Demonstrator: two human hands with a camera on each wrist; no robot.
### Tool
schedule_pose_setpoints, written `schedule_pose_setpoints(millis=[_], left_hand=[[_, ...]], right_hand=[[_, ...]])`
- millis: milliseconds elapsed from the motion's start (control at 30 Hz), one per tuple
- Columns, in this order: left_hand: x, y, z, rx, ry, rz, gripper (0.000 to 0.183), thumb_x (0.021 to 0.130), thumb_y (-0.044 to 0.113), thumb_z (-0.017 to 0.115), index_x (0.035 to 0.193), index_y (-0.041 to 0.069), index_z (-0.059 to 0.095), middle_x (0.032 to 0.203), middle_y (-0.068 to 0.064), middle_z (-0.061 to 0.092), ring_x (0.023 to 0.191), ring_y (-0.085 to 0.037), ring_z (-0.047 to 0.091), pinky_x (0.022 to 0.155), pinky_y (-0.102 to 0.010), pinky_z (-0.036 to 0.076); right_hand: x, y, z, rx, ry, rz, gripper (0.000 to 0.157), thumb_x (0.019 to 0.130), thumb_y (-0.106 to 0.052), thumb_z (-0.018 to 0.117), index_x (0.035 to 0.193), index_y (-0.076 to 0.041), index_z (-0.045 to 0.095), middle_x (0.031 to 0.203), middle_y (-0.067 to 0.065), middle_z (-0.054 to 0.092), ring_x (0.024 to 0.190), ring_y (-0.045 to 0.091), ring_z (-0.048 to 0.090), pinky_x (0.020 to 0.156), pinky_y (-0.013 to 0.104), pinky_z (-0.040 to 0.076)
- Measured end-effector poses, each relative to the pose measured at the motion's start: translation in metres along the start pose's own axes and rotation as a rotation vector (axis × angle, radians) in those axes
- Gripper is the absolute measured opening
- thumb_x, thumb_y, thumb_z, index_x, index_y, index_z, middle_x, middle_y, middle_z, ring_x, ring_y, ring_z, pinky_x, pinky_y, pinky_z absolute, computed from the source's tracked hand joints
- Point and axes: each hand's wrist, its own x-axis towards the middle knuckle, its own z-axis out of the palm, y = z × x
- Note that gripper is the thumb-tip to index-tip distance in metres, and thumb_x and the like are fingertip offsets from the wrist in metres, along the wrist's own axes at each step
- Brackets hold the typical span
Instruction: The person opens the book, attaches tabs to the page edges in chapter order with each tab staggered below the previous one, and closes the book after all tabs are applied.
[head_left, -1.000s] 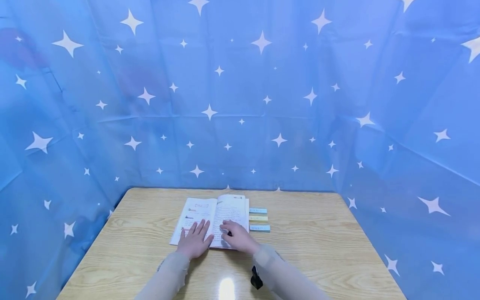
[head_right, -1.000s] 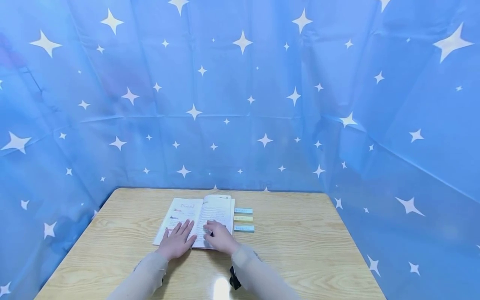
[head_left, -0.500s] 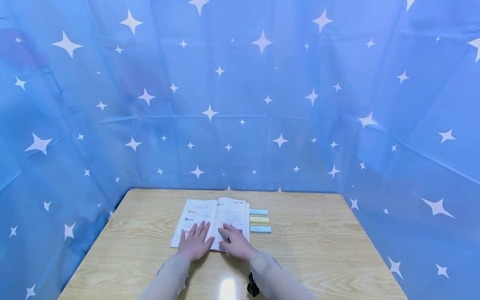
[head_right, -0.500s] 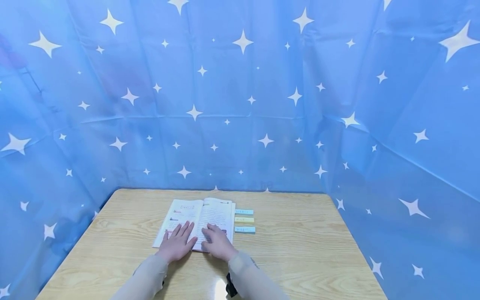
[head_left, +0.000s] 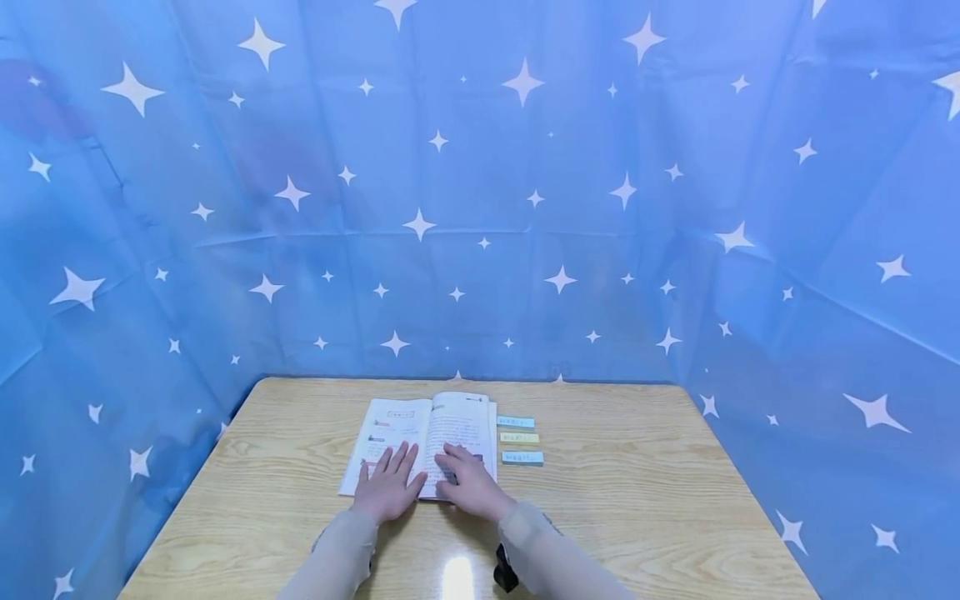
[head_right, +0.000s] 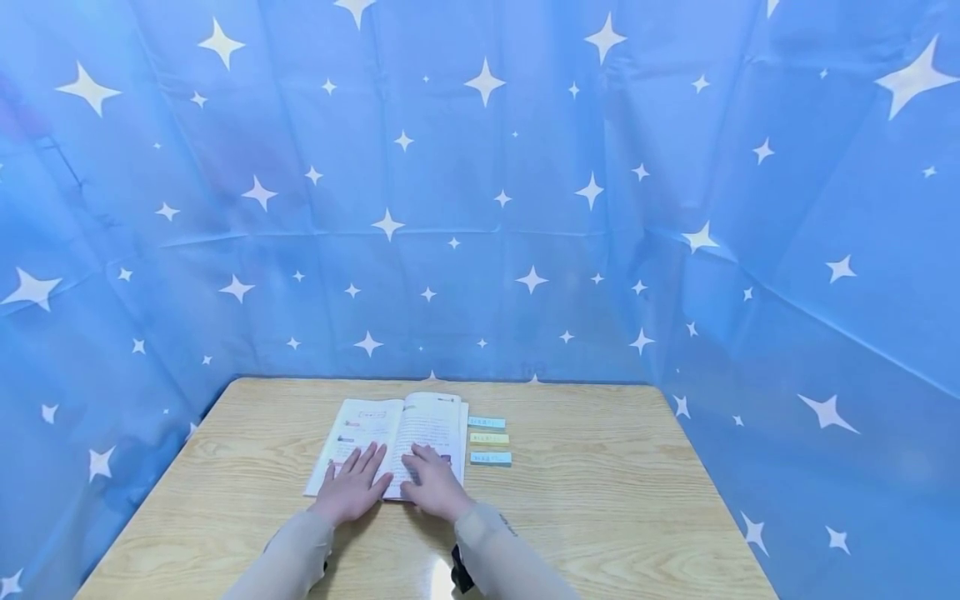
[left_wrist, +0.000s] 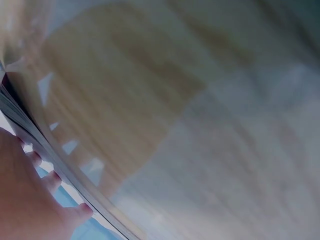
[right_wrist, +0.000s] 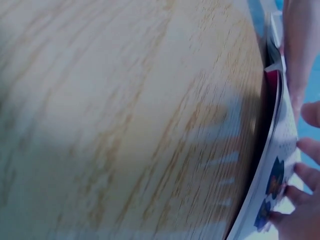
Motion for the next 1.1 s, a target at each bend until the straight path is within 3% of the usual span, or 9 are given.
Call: schedule_pose_setpoints(millis=[400,700,867,1100], left_hand=[[0.003,0.003,0.000,0.008,0.001,0.005,0.065,0.100,0.052,0.036,0.153,0.014,0.032,0.157,-0.009,0.028,0.143,-0.038,0.020,0.110,-0.069,0.008],[0.013,0.005,0.000,-0.001,0.051,0.005,0.061,0.099,0.049,0.044,0.149,0.013,0.040,0.152,-0.012,0.037,0.140,-0.039,0.028,0.107,-0.070,0.016],[0.026,-0.003,-0.001,-0.006,0.066,-0.015,0.056,0.101,0.043,0.040,0.148,0.013,0.040,0.152,-0.013,0.036,0.140,-0.039,0.028,0.107,-0.069,0.019],[0.035,-0.020,-0.008,-0.026,0.020,-0.030,0.053,0.104,0.039,0.035,0.150,0.014,0.038,0.154,-0.014,0.032,0.141,-0.042,0.024,0.108,-0.069,0.018]], right_hand=[[-0.001,0.002,-0.006,0.027,-0.059,0.045,0.051,0.092,-0.025,0.058,0.139,-0.005,0.052,0.149,0.016,0.041,0.137,0.037,0.034,0.112,0.053,0.027],[-0.004,-0.001,-0.010,-0.111,-0.111,0.035,0.060,0.088,-0.025,0.065,0.142,-0.006,0.048,0.148,0.018,0.041,0.135,0.044,0.036,0.110,0.056,0.029],[-0.004,-0.003,-0.009,-0.120,-0.119,0.027,0.060,0.087,-0.025,0.066,0.142,-0.007,0.049,0.148,0.019,0.041,0.134,0.044,0.036,0.110,0.055,0.029],[-0.003,-0.003,-0.007,-0.137,-0.145,0.047,0.060,0.088,-0.028,0.066,0.143,-0.011,0.049,0.149,0.016,0.041,0.136,0.041,0.035,0.111,0.051,0.030]])
